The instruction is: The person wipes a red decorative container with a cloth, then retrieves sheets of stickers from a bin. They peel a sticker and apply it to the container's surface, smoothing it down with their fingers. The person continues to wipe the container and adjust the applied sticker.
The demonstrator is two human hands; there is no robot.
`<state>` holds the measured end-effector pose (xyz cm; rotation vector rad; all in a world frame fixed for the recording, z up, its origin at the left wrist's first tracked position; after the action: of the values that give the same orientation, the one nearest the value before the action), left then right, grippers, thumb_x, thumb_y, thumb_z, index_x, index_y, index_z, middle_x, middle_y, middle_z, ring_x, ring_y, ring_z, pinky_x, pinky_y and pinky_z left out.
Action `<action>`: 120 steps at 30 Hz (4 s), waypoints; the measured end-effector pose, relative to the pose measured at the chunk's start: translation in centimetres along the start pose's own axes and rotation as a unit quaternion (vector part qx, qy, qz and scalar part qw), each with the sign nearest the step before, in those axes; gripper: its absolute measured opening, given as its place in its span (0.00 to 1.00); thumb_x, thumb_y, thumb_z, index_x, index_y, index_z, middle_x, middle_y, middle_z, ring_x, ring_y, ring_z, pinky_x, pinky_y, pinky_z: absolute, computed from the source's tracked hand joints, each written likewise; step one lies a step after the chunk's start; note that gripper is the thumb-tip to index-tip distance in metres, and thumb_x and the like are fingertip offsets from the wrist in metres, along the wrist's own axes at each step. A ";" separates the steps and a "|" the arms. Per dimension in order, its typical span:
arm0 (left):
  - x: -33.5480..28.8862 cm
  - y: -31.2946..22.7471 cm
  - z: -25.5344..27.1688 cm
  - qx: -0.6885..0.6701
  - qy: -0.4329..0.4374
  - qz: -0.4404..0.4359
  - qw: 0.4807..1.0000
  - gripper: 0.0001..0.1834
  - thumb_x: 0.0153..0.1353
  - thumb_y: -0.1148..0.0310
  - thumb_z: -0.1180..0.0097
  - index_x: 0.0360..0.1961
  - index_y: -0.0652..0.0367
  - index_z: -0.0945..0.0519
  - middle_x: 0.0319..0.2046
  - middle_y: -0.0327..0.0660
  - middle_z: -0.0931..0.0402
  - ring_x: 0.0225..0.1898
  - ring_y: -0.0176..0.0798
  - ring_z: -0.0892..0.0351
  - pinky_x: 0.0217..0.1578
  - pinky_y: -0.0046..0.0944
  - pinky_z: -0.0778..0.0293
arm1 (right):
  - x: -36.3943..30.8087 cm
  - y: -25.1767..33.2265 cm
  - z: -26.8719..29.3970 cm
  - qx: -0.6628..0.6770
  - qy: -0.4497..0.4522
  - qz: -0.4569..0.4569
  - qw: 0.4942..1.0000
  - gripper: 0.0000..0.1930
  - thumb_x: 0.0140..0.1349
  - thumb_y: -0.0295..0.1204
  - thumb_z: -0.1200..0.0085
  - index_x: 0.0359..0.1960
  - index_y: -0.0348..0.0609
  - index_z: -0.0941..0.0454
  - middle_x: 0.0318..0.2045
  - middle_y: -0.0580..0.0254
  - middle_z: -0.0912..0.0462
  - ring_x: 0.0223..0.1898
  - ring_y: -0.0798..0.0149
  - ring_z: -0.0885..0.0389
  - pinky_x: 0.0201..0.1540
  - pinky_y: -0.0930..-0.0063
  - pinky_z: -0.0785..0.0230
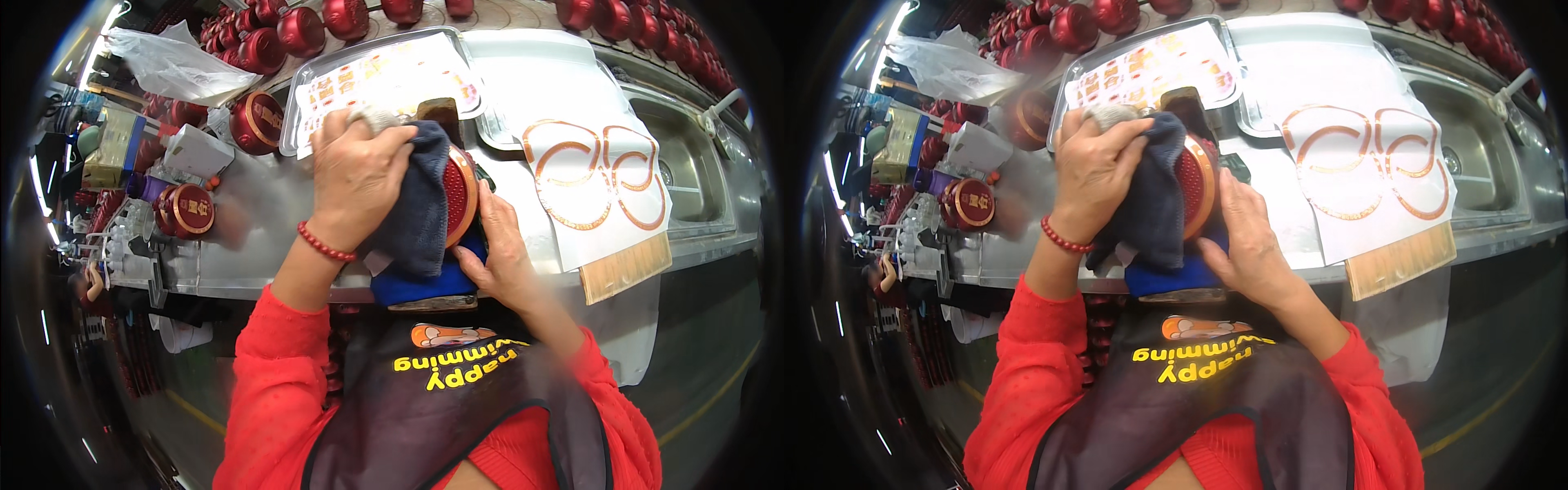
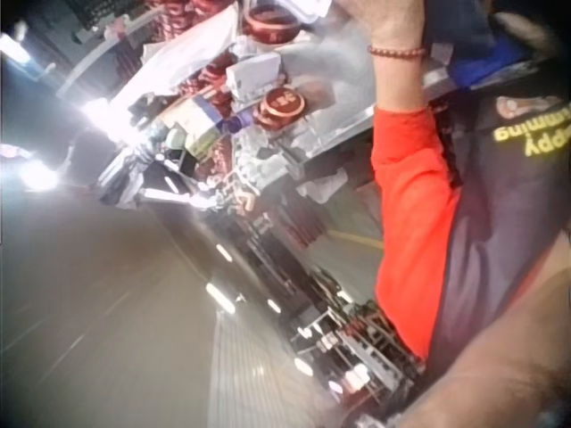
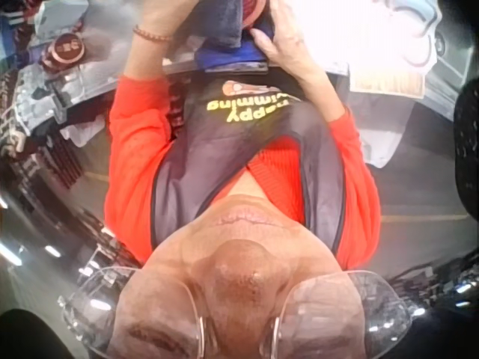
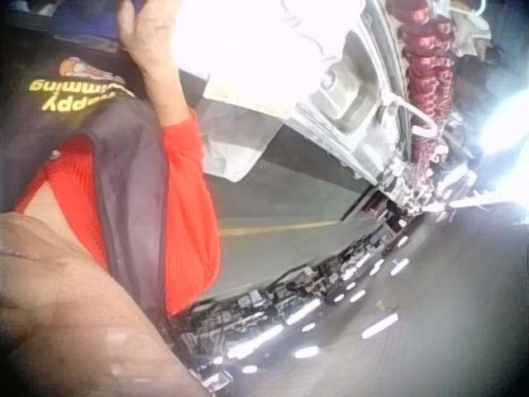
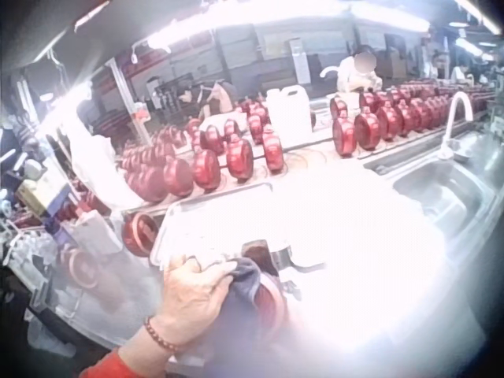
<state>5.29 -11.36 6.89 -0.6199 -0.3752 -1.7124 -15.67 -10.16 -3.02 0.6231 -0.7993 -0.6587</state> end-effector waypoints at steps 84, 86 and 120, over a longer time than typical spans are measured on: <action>-17.7 -4.6 -0.4 -0.022 -0.086 0.078 0.993 0.24 0.53 0.72 0.28 0.54 0.50 0.12 0.57 0.50 0.36 0.55 0.50 0.31 0.54 0.41 0.28 | -0.2 -0.8 -0.9 -0.025 -0.031 0.037 0.999 0.48 0.54 0.23 0.36 0.76 0.27 0.50 0.64 0.34 0.31 0.66 0.39 0.33 0.70 0.54 0.40; -16.6 -5.7 -0.3 0.016 -0.107 0.013 0.994 0.25 0.50 0.69 0.26 0.53 0.44 0.11 0.57 0.48 0.37 0.57 0.49 0.35 0.53 0.40 0.32 | -0.2 -0.8 -0.9 -0.015 -0.043 0.044 0.998 0.48 0.54 0.22 0.35 0.75 0.26 0.48 0.62 0.33 0.30 0.64 0.36 0.32 0.69 0.52 0.39; -9.0 6.5 3.4 0.208 -0.050 0.113 0.970 0.18 0.71 0.59 0.44 0.54 0.56 0.14 0.40 0.49 0.13 0.47 0.52 0.21 0.52 0.48 0.33 | -0.4 -0.8 -0.7 -0.022 -0.002 -0.004 1.000 0.46 0.54 0.23 0.36 0.73 0.24 0.47 0.63 0.34 0.31 0.66 0.37 0.34 0.69 0.53 0.40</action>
<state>13.59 -3.85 3.84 -0.4220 -0.6877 -1.3349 -15.56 -10.26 -4.15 0.5862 -0.7846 -0.6835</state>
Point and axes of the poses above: each hand's wrist, its own x-axis towards the middle knuckle, its own z-axis out of the back of the hand, y = z × x, the point moved 3 cm from there along x, towards the middle knuckle
